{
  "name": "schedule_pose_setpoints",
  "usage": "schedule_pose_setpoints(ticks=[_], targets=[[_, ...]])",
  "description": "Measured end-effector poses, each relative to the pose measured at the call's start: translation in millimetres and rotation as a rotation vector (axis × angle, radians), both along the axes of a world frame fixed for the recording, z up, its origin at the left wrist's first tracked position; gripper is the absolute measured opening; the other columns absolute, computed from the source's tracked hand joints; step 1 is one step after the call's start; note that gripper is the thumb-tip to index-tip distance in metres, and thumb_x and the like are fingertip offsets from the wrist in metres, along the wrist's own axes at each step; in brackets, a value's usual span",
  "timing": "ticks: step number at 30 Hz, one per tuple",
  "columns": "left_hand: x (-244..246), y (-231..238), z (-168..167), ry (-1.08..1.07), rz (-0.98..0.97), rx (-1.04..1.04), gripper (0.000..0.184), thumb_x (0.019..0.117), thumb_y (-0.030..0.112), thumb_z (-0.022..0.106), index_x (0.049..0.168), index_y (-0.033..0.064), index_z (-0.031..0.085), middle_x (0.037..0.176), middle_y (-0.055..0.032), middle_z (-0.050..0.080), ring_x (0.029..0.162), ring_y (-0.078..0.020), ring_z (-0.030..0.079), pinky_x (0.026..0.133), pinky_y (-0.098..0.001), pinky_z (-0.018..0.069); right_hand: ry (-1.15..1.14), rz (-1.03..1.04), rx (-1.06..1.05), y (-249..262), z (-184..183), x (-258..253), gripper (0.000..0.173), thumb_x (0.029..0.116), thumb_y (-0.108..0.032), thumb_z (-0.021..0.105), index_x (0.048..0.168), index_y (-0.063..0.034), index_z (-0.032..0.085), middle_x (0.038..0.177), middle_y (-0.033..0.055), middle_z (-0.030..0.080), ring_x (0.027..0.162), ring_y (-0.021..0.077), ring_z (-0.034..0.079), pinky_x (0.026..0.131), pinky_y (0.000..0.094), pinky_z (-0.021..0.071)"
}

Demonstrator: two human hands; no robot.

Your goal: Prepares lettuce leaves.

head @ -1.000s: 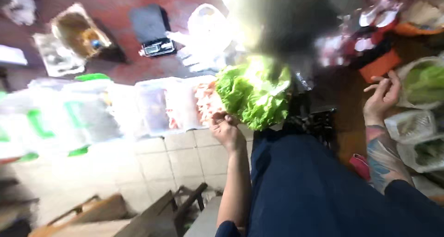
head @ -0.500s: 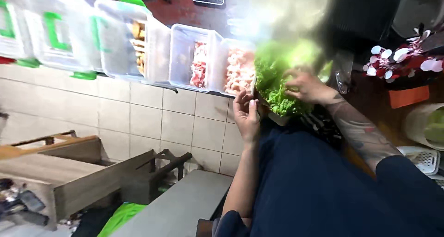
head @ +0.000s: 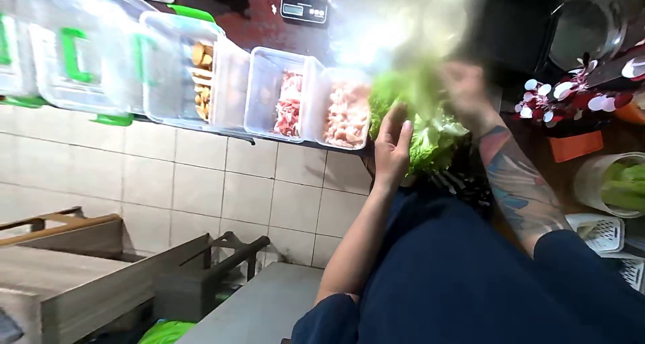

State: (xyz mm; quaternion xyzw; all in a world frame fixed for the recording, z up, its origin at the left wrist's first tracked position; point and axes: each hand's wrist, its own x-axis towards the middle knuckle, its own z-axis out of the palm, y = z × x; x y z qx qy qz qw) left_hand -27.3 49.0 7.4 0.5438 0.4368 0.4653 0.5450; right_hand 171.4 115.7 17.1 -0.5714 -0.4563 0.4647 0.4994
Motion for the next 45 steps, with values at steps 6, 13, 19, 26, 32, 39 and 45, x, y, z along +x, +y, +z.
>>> schedule_pose_setpoints(ticks=[6, 13, 19, 26, 32, 39, 45], targets=[[28.3, 14.9, -0.2, -0.023, -0.082, -0.079, 0.11, 0.0847, 0.033, 0.085, 0.162, 0.0058, 0.01, 0.155, -0.0145, 0.043, 0.139, -0.0224, 0.05, 0.115, -0.0419, 0.0477, 0.137, 0.15, -0.008, -33.3, 16.3, -14.0, 0.045, 0.112, -0.033, 0.04, 0.114, 0.0038, 0.066, 0.102, 0.014, 0.074, 0.096, 0.0243, 0.075, 0.087, 0.0462, 0.0645], [31.9, 37.1, -20.4, -0.351, 0.285, -0.481, 0.042, 0.1049, 0.028, 0.059, 0.136, 0.001, 0.051, 0.118, -0.0135, 0.068, 0.109, -0.0226, 0.068, 0.096, -0.0439, 0.0576, 0.196, 0.207, 0.084, -52.4, 3.3, -20.1, 0.039, 0.1106, -0.014, 0.041, 0.142, 0.0059, 0.052, 0.134, 0.0167, 0.065, 0.124, 0.026, 0.064, 0.107, 0.0436, 0.055], [20.5, 26.4, -3.4, -0.109, 0.277, -0.51, 0.046, 0.0983, 0.031, 0.07, 0.131, 0.0023, 0.056, 0.111, -0.0121, 0.072, 0.101, -0.0225, 0.072, 0.088, -0.0438, 0.0619, -0.038, 0.15, 0.022, -65.8, -10.4, -12.9, 0.068, 0.0944, -0.029, 0.073, 0.151, -0.0055, 0.045, 0.145, 0.0087, 0.058, 0.129, 0.0208, 0.059, 0.102, 0.0389, 0.0552], [15.4, 8.6, 4.9, -0.151, 0.216, -0.413, 0.051, 0.0893, 0.017, 0.08, 0.129, -0.0022, 0.054, 0.107, -0.0132, 0.073, 0.099, -0.0235, 0.073, 0.09, -0.0434, 0.0624, 0.067, 0.162, -0.033, -72.3, -3.9, -18.9, 0.068, 0.0903, -0.018, 0.079, 0.148, -0.0022, 0.047, 0.137, 0.0133, 0.062, 0.115, 0.0214, 0.068, 0.092, 0.0367, 0.0624], [4.2, -2.1, 10.8, -0.277, 0.025, -0.398, 0.035, 0.0966, 0.016, 0.071, 0.125, -0.0008, 0.058, 0.105, -0.0141, 0.072, 0.096, -0.025, 0.073, 0.087, -0.0459, 0.062, 0.134, 0.104, 0.023, -75.8, -2.0, -11.7, 0.017, 0.0974, -0.009, 0.068, 0.111, 0.0012, 0.07, 0.112, 0.0092, 0.073, 0.101, 0.0152, 0.071, 0.09, 0.0325, 0.0611], [8.1, -10.2, 16.1, -0.315, 0.048, -0.485, 0.024, 0.1055, 0.022, 0.057, 0.116, 0.0016, 0.063, 0.097, -0.0103, 0.072, 0.089, -0.0193, 0.072, 0.083, -0.0401, 0.0617, 0.18, 0.069, 0.007, -80.6, -4.7, -8.6, 0.019, 0.0975, -0.002, 0.063, 0.116, 0.0027, 0.065, 0.103, 0.0089, 0.072, 0.094, 0.0155, 0.071, 0.086, 0.0337, 0.0608], [10.8, -15.2, 13.5, 0.02, 0.035, -0.391, 0.023, 0.1021, 0.024, 0.064, 0.102, 0.0015, 0.069, 0.085, -0.0081, 0.073, 0.075, -0.0165, 0.071, 0.072, -0.0364, 0.0624, 0.095, 0.193, 0.021, -84.6, 8.1, -9.4, 0.066, 0.0898, -0.02, 0.077, 0.145, 0.0004, 0.048, 0.132, 0.012, 0.067, 0.117, 0.0229, 0.068, 0.096, 0.0385, 0.06]])
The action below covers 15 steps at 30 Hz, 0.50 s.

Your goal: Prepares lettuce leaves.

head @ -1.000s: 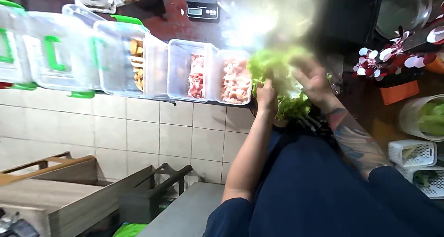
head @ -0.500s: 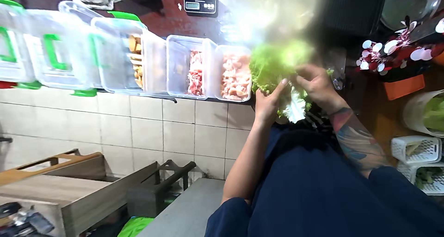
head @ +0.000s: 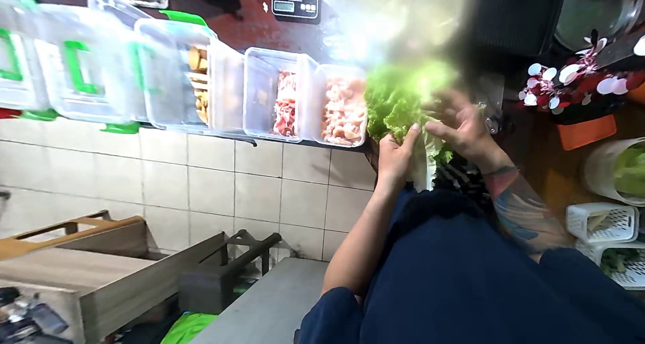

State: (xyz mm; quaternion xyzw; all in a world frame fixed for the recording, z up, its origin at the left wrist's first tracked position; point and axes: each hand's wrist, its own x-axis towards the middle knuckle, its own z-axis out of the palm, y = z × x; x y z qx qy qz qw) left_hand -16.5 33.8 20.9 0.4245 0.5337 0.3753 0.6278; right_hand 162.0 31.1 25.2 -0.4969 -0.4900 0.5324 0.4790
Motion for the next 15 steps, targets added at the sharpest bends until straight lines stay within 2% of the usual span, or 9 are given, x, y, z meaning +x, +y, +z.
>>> schedule_pose_setpoints(ticks=[1, 3, 5, 6, 9, 11, 15], targets=[[-0.2, -0.6, -1.1, 0.074, -0.027, 0.051, 0.021, 0.1011, 0.024, 0.066, 0.1, 0.0031, 0.07, 0.083, -0.0062, 0.072, 0.073, -0.0148, 0.07, 0.071, -0.0354, 0.0617, -0.068, 0.015, 0.009, 0.1, 1.0, -0.3, 0.071, 0.0879, -0.027, 0.08, 0.146, -0.0013, 0.047, 0.133, 0.0107, 0.066, 0.118, 0.0216, 0.067, 0.097, 0.0375, 0.0595], [0.7, -2.1, -0.7, 0.198, -0.068, 0.131, 0.016, 0.099, 0.022, 0.068, 0.094, 0.0062, 0.071, 0.077, -0.0021, 0.07, 0.069, -0.0106, 0.068, 0.066, -0.0322, 0.0593, -0.147, 0.019, -0.005, 0.8, 3.6, -1.3, 0.079, 0.0849, -0.03, 0.084, 0.149, -0.0038, 0.045, 0.131, 0.0107, 0.065, 0.115, 0.0192, 0.067, 0.096, 0.0355, 0.0599], [2.2, -3.8, 1.0, 0.236, -0.104, 0.162, 0.012, 0.0983, 0.017, 0.067, 0.091, 0.0069, 0.07, 0.075, -0.0008, 0.069, 0.067, -0.0088, 0.067, 0.064, -0.0305, 0.0579, -0.178, -0.024, -0.029, 2.5, 5.3, -3.2, 0.08, 0.0826, -0.027, 0.087, 0.149, -0.0073, 0.046, 0.116, 0.0089, 0.072, 0.1, 0.0171, 0.073, 0.085, 0.0344, 0.0636], [2.7, -4.4, 0.9, 0.223, -0.119, 0.176, 0.011, 0.0977, 0.015, 0.067, 0.091, 0.0067, 0.07, 0.075, -0.0009, 0.069, 0.067, -0.0089, 0.067, 0.065, -0.0305, 0.0582, -0.166, -0.045, -0.015, 3.6, 5.1, -3.6, 0.078, 0.0827, -0.021, 0.087, 0.147, -0.0061, 0.046, 0.109, 0.0087, 0.073, 0.094, 0.0172, 0.074, 0.082, 0.0343, 0.0651], [2.8, -4.4, -2.2, 0.121, -0.147, 0.179, 0.012, 0.0982, 0.016, 0.068, 0.095, 0.005, 0.072, 0.082, -0.003, 0.072, 0.073, -0.0112, 0.07, 0.071, -0.0329, 0.0604, -0.045, -0.083, 0.026, 5.5, 4.0, -1.9, 0.071, 0.0816, -0.002, 0.084, 0.143, 0.0, 0.049, 0.103, 0.0108, 0.075, 0.089, 0.0193, 0.075, 0.082, 0.0359, 0.0659], [2.5, -4.1, -3.8, -0.026, -0.13, 0.103, 0.014, 0.0984, 0.014, 0.068, 0.1, 0.0013, 0.072, 0.087, -0.0073, 0.074, 0.078, -0.015, 0.072, 0.075, -0.0356, 0.0619, 0.012, -0.083, 0.0, 4.8, 4.1, 1.5, 0.064, 0.0825, 0.0, 0.082, 0.139, 0.0005, 0.052, 0.104, 0.012, 0.076, 0.089, 0.022, 0.076, 0.081, 0.0376, 0.0668], [2.0, -5.2, 1.3, -0.201, -0.082, -0.061, 0.016, 0.0982, 0.013, 0.068, 0.105, -0.0019, 0.069, 0.09, -0.0112, 0.073, 0.079, -0.0179, 0.072, 0.076, -0.0364, 0.0621, 0.013, -0.071, -0.011, 1.9, 4.3, 5.8, 0.057, 0.0876, -0.001, 0.078, 0.138, 0.0006, 0.051, 0.104, 0.0125, 0.076, 0.086, 0.0219, 0.077, 0.079, 0.0367, 0.0666]])
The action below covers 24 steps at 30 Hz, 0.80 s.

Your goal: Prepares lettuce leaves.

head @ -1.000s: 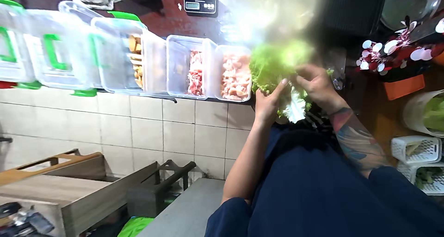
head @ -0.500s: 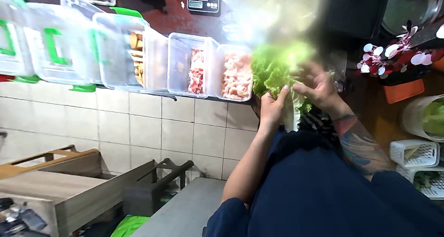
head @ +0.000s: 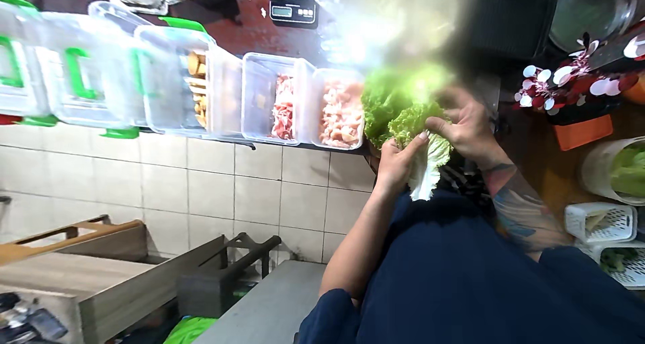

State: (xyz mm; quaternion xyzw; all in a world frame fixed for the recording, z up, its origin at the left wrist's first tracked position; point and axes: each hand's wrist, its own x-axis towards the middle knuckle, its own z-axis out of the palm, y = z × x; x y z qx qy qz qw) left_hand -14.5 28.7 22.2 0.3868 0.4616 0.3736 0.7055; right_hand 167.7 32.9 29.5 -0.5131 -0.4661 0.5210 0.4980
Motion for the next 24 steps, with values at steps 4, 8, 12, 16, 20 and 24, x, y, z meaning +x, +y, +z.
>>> schedule_pose_setpoints(ticks=[4, 8, 12, 16, 20, 24], targets=[[-0.6, -1.4, 2.0, -0.041, -0.001, -0.06, 0.017, 0.0992, 0.013, 0.067, 0.108, -0.0015, 0.067, 0.09, -0.0108, 0.073, 0.079, -0.0173, 0.072, 0.075, -0.0361, 0.0623, -0.028, 0.043, 0.016, 0.6, -0.7, 3.1, 0.054, 0.0957, -0.002, 0.068, 0.142, -0.0024, 0.04, 0.098, 0.0118, 0.075, 0.083, 0.0201, 0.076, 0.079, 0.0353, 0.0653], [-3.9, -3.2, 0.3, -0.122, -0.054, -0.072, 0.018, 0.1044, 0.017, 0.058, 0.111, 0.0017, 0.065, 0.091, -0.0079, 0.072, 0.081, -0.0151, 0.071, 0.077, -0.0357, 0.0621, -0.113, 0.043, 0.054, 3.1, -5.5, 7.8, 0.049, 0.1029, -0.007, 0.059, 0.146, -0.0033, 0.034, 0.095, 0.0102, 0.073, 0.084, 0.018, 0.074, 0.08, 0.0353, 0.0631], [-6.9, -5.1, -4.4, -0.257, -0.075, -0.097, 0.031, 0.1107, 0.028, 0.043, 0.107, 0.0057, 0.065, 0.091, -0.0061, 0.072, 0.084, -0.0139, 0.072, 0.079, -0.0351, 0.0619, -0.159, -0.028, 0.088, 5.1, -5.3, 11.1, 0.044, 0.105, -0.009, 0.054, 0.145, -0.0006, 0.038, 0.129, 0.0137, 0.061, 0.099, 0.0167, 0.071, 0.088, 0.033, 0.0623], [-10.2, -5.4, -9.1, -0.346, -0.08, -0.168, 0.041, 0.1118, 0.035, 0.035, 0.115, 0.0062, 0.064, 0.099, -0.0081, 0.072, 0.094, -0.0167, 0.071, 0.086, -0.04, 0.0605, -0.221, -0.023, 0.174, 9.2, -7.6, 15.6, 0.033, 0.1063, -0.006, 0.049, 0.138, 0.0012, 0.049, 0.136, 0.0125, 0.058, 0.1, 0.0128, 0.068, 0.087, 0.0284, 0.0608], [-8.9, -7.4, -6.2, -0.302, 0.008, -0.151, 0.034, 0.1119, 0.032, 0.037, 0.122, 0.009, 0.06, 0.102, -0.0052, 0.071, 0.097, -0.0142, 0.07, 0.089, -0.0373, 0.0595, -0.24, 0.07, 0.228, 7.7, -4.9, 20.0, 0.027, 0.1036, 0.0, 0.051, 0.126, 0.0008, 0.066, 0.119, 0.0084, 0.07, 0.102, 0.0095, 0.068, 0.094, 0.0284, 0.0577], [-10.4, -8.2, -2.3, -0.318, 0.043, -0.161, 0.034, 0.112, 0.032, 0.035, 0.128, 0.0117, 0.058, 0.109, -0.0041, 0.071, 0.103, -0.013, 0.069, 0.094, -0.037, 0.0579, -0.129, 0.132, 0.149, 7.5, -4.0, 18.9, 0.028, 0.1026, -0.002, 0.05, 0.124, 0.0028, 0.067, 0.123, 0.0098, 0.071, 0.115, 0.0139, 0.066, 0.101, 0.0319, 0.0553]])
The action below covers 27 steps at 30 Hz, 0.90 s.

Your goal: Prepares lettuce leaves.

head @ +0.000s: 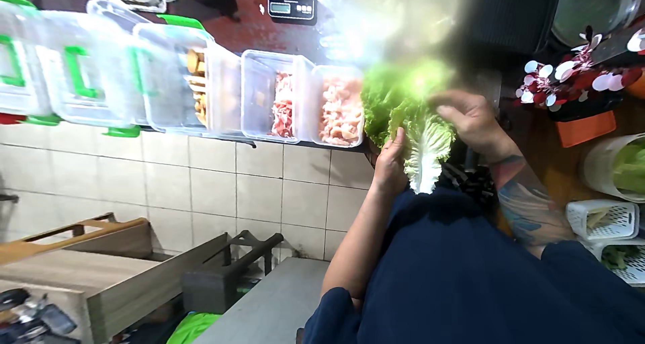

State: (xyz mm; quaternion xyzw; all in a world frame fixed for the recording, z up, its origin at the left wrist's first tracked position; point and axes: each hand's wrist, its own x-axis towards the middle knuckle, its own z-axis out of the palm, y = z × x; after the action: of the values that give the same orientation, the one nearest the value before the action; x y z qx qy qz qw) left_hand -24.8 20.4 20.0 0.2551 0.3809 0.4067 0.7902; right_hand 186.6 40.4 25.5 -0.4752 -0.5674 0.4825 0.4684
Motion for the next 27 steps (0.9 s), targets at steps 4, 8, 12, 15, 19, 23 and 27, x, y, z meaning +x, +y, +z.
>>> schedule_pose_setpoints(ticks=[4, 8, 12, 15, 19, 23, 27], targets=[[0.3, -1.0, -1.5, -0.09, 0.047, -0.085, 0.037, 0.1116, 0.035, 0.036, 0.128, 0.0111, 0.059, 0.114, -0.0073, 0.07, 0.107, -0.0168, 0.068, 0.095, -0.0413, 0.057, 0.109, -0.033, -0.073, -0.5, 1.8, -7.0, 0.027, 0.0975, -0.008, 0.067, 0.123, 0.0024, 0.067, 0.115, 0.0109, 0.071, 0.098, 0.0173, 0.071, 0.085, 0.034, 0.0626], [3.3, -1.9, -0.2, -0.132, 0.123, -0.146, 0.036, 0.1114, 0.033, 0.037, 0.123, 0.0097, 0.062, 0.111, -0.0096, 0.071, 0.105, -0.0195, 0.069, 0.093, -0.043, 0.0578, 0.198, -0.08, -0.127, 1.2, 2.1, -15.9, 0.036, 0.0875, -0.005, 0.079, 0.12, 0.0018, 0.065, 0.112, 0.0124, 0.071, 0.096, 0.0211, 0.071, 0.083, 0.0375, 0.0638], [3.5, -2.5, -2.9, -0.177, 0.134, -0.13, 0.035, 0.1114, 0.03, 0.037, 0.122, 0.0084, 0.063, 0.111, -0.0105, 0.071, 0.105, -0.02, 0.069, 0.094, -0.0433, 0.0574, 0.234, -0.163, -0.137, 1.6, -5.3, -25.5, 0.033, 0.086, -0.007, 0.081, 0.115, 0.0, 0.067, 0.11, 0.0115, 0.07, 0.099, 0.0216, 0.07, 0.085, 0.039, 0.0627], [0.9, -5.8, -5.5, -0.234, 0.07, -0.094, 0.038, 0.1118, 0.033, 0.035, 0.122, 0.0101, 0.063, 0.112, -0.0095, 0.071, 0.105, -0.0192, 0.069, 0.092, -0.0427, 0.058, 0.249, -0.201, -0.121, 0.8, -10.5, -28.3, 0.029, 0.0856, -0.005, 0.081, 0.111, 0.0001, 0.068, 0.108, 0.0116, 0.071, 0.097, 0.022, 0.071, 0.084, 0.039, 0.0634], [-8.4, -19.9, 0.7, -0.117, -0.052, -0.016, 0.043, 0.1111, 0.046, 0.031, 0.128, 0.0225, 0.062, 0.114, 0.0001, 0.071, 0.102, -0.0108, 0.069, 0.085, -0.0344, 0.0601, 0.287, -0.224, -0.114, -1.0, -14.4, -29.9, 0.029, 0.0831, -0.001, 0.081, 0.109, 0.001, 0.069, 0.105, 0.0121, 0.071, 0.094, 0.0214, 0.071, 0.083, 0.0381, 0.0635], [-12.6, -20.7, -4.7, -0.096, -0.064, 0.003, 0.043, 0.1112, 0.046, 0.032, 0.127, 0.0204, 0.063, 0.113, -0.0011, 0.071, 0.102, -0.0114, 0.069, 0.086, -0.0355, 0.06, 0.267, -0.231, -0.099, -2.0, -14.6, -32.5, 0.051, 0.0813, 0.0, 0.081, 0.126, -0.0009, 0.057, 0.12, 0.0139, 0.066, 0.105, 0.0235, 0.069, 0.087, 0.0398, 0.0639], [-14.6, -21.5, -4.7, -0.051, -0.062, -0.005, 0.042, 0.1111, 0.045, 0.033, 0.128, 0.0212, 0.063, 0.113, -0.0004, 0.071, 0.101, -0.0109, 0.069, 0.086, -0.0354, 0.0601, 0.316, -0.253, -0.121, -2.9, -14.1, -38.3, 0.063, 0.0816, 0.002, 0.08, 0.137, -0.0006, 0.049, 0.126, 0.0171, 0.064, 0.106, 0.0266, 0.07, 0.086, 0.042, 0.0648]])
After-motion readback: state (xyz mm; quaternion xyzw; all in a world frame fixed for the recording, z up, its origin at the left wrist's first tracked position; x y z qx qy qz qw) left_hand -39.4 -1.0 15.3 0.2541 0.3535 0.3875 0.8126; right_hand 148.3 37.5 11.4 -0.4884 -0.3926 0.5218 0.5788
